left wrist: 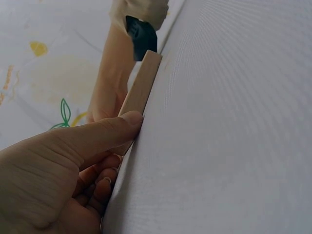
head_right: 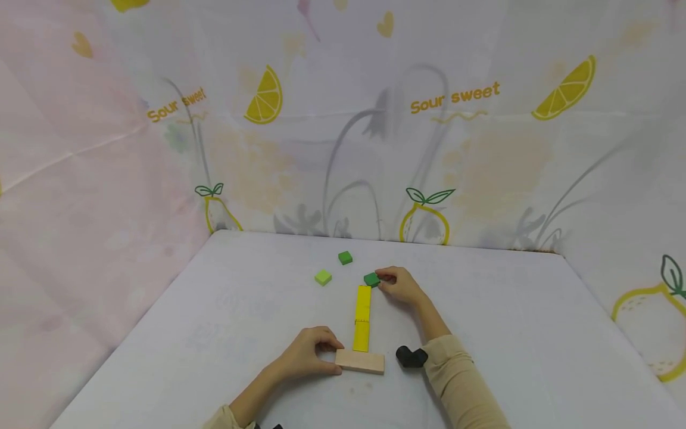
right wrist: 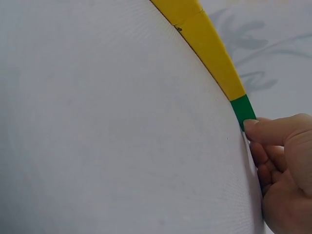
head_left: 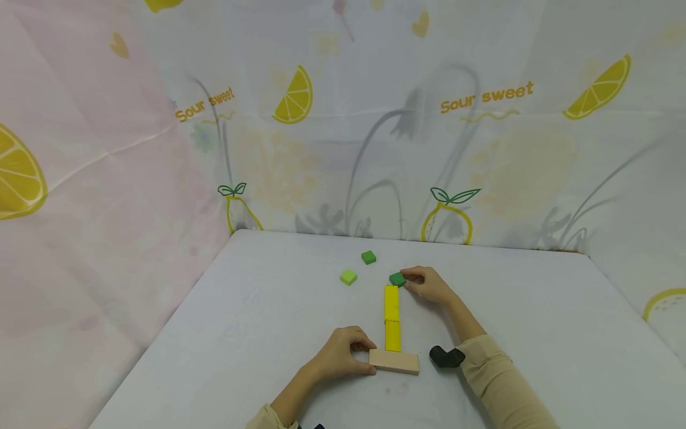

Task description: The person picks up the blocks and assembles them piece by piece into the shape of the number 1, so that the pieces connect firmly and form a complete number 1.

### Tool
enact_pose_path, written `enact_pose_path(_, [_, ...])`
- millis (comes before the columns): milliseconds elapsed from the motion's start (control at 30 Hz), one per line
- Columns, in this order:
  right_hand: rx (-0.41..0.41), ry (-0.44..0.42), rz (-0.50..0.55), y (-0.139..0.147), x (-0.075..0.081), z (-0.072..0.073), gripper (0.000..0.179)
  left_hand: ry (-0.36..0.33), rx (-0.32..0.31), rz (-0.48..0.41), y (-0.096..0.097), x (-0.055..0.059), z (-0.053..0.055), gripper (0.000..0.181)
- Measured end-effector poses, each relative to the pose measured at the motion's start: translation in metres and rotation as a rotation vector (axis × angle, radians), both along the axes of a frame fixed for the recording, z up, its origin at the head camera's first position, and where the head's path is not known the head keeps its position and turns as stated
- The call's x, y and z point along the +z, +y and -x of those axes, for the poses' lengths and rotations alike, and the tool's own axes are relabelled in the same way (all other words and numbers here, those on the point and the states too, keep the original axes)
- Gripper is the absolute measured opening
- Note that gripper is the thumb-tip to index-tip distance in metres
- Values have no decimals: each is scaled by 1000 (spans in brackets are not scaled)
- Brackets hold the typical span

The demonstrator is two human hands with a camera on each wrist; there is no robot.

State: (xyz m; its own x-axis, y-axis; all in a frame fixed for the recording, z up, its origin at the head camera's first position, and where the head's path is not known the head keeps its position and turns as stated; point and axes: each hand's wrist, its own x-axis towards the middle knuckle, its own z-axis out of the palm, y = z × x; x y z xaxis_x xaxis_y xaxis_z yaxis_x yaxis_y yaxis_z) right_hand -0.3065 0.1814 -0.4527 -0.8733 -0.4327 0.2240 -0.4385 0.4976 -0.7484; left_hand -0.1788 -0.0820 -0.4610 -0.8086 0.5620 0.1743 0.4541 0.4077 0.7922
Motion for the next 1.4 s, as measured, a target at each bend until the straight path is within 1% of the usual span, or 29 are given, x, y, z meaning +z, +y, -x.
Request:
enact_pose_path(233, [-12, 9, 5, 0, 0, -1, 31, 7, -4, -1, 0, 2, -1, 32])
enact_pose_path(267, [-14, 6, 5, -2, 2, -4, 31, 6, -4, 0, 0, 2, -1, 32])
enact_pose_path(400, [-7, -2, 10, -9, 21, -19, 31, 5, 0, 6, 0, 2, -1, 32])
enact_pose_path(467, [-3, -8, 10, -11, 28, -24, 30, 3, 1, 8, 0, 2, -1, 32])
enact_pose_path(533, [-5, -3, 15, -9, 22, -20, 30, 1, 2, 6, 0, 2, -1, 32])
enact_pose_path(700, [-15, 9, 10, -2, -3, -1, 31, -1, -1, -1, 0, 2, -1, 32])
enact_pose_path(733, [-15, 7, 10, -1, -4, 0, 31, -3, 0, -1, 0, 2, -1, 32])
enact_pose_path(833, [-15, -1, 13, 0, -6, 2, 31, -4, 1, -1, 0, 2, -1, 32])
enact_pose_path(1000, [-16, -5, 28, 1, -4, 1, 32, -4, 0, 2, 0, 3, -1, 33])
enact_pose_path(1167, [-15, -6, 22, 1, -4, 1, 33, -9, -4, 5, 0, 4, -1, 34])
enact_pose_path(1400, [-29, -7, 30, 0, -5, 2, 33, -33, -10, 17, -1, 6, -2, 36])
